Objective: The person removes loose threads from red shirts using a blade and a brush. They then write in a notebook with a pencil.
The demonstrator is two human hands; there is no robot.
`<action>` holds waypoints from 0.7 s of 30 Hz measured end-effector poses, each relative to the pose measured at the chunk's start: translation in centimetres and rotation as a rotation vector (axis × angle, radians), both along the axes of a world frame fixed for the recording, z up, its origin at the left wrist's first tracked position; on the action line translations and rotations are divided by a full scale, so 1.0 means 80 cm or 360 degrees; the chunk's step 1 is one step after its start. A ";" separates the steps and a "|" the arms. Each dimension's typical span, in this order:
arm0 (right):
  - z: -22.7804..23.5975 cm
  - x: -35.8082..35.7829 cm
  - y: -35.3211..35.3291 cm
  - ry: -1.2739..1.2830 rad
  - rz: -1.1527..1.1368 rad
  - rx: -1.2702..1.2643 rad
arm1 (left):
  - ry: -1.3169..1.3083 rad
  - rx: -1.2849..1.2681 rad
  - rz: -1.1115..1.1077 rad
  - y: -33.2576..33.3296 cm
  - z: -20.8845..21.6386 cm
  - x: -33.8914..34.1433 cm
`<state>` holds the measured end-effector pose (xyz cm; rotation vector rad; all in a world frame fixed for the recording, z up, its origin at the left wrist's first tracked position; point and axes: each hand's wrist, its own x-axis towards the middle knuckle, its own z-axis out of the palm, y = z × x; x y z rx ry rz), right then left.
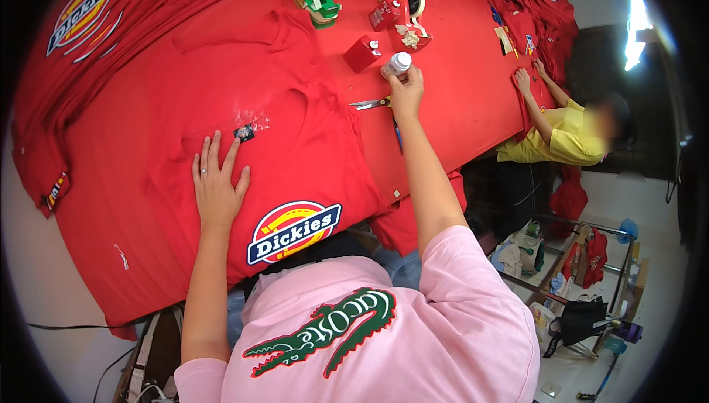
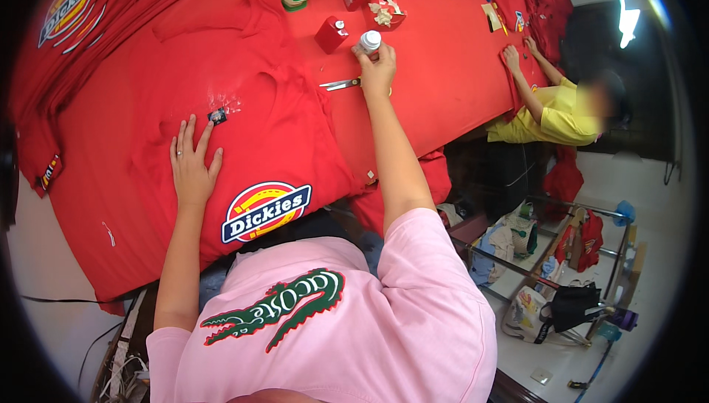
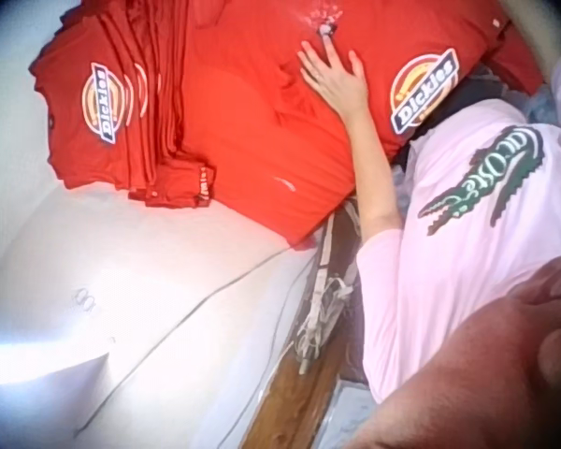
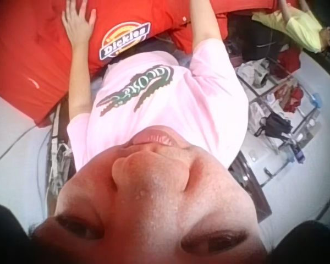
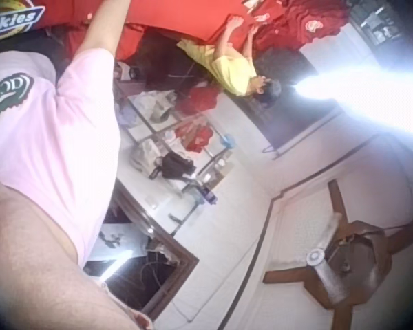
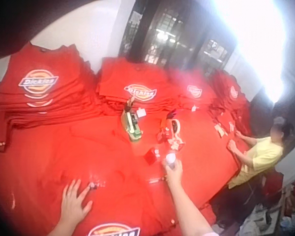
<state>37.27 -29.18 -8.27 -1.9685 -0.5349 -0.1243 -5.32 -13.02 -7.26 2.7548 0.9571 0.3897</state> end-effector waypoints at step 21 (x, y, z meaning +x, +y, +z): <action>0.166 0.110 0.367 -0.0567 0.0509 -0.0464 | -0.0051 -0.0062 -0.0003 0.004 0.004 0.000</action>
